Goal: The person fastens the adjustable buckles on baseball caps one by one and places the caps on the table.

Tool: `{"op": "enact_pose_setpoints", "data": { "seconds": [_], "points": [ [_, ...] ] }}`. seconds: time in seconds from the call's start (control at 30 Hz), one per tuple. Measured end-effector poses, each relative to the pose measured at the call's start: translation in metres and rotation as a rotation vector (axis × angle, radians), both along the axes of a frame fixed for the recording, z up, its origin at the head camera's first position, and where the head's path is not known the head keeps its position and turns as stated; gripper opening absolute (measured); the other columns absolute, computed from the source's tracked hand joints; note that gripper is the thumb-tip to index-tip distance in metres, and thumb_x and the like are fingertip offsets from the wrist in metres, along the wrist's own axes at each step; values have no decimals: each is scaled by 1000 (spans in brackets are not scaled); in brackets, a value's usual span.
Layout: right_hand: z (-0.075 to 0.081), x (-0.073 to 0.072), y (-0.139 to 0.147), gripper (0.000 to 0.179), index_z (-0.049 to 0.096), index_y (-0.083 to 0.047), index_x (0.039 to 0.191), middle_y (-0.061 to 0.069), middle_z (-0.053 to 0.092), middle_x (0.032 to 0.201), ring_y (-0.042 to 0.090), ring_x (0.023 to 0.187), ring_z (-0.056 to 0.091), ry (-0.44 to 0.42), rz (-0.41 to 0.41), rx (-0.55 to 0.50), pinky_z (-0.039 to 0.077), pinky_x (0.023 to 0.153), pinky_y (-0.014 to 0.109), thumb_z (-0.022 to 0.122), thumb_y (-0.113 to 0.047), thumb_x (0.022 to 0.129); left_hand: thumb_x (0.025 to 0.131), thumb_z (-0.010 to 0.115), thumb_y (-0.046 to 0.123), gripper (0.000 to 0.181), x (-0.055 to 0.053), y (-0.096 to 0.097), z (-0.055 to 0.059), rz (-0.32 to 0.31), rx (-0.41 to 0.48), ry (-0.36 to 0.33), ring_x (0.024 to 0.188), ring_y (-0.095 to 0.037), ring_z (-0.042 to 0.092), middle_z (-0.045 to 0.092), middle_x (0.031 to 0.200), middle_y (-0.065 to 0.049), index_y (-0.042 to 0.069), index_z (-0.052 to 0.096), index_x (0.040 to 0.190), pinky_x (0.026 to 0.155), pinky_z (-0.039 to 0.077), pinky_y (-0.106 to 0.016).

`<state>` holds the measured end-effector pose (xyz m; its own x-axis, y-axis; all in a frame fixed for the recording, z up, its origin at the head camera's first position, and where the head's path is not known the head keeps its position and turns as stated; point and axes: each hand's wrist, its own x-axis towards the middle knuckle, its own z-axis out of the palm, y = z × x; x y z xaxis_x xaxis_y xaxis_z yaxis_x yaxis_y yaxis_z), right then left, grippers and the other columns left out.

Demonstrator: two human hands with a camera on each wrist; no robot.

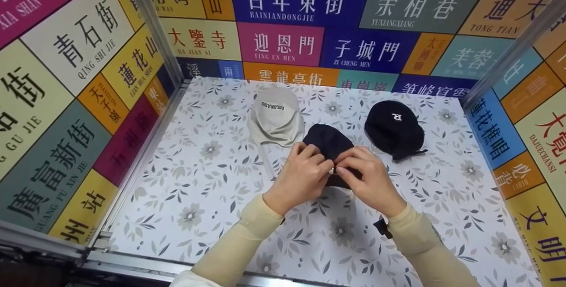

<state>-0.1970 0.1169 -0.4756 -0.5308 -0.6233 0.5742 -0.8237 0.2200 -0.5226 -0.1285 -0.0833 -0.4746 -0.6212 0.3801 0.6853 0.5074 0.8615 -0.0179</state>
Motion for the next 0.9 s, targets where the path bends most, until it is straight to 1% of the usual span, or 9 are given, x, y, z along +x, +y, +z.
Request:
{"op": "enact_pose_setpoints", "data": {
  "seconds": [0.23, 0.5, 0.73, 0.9],
  "points": [
    [1, 1, 2, 9, 76, -14, 88, -3, 67, 103, 15, 100, 59, -7, -3, 10, 42, 87, 29, 71, -9, 92, 88, 65, 14, 12, 1, 0, -1, 2, 0, -4, 90, -24, 58, 64, 75, -2, 14, 61, 77, 85, 41, -43],
    [4, 1, 3, 7, 77, -14, 88, -4, 68, 103, 15, 100, 59, -23, -9, -1, 41, 88, 30, 72, -10, 91, 88, 66, 15, 10, -2, 1, 0, 3, -3, -24, 93, -24, 58, 64, 79, -2, 14, 63, 79, 84, 40, -43],
    [-2, 1, 0, 6, 77, -16, 90, -7, 67, 104, 13, 101, 57, -58, -24, 20, 42, 88, 31, 72, -15, 92, 91, 62, 13, 12, -3, 2, -1, -2, 1, -3, 91, -25, 58, 64, 78, -2, 13, 64, 79, 83, 41, -42],
    [-7, 2, -3, 5, 76, -16, 90, -6, 66, 105, 14, 100, 57, -68, -35, 21, 42, 88, 32, 71, -15, 92, 91, 61, 13, 12, -2, 3, -3, 5, 3, -13, 91, -25, 58, 64, 78, -2, 13, 65, 80, 84, 41, -43]
  ]
}}
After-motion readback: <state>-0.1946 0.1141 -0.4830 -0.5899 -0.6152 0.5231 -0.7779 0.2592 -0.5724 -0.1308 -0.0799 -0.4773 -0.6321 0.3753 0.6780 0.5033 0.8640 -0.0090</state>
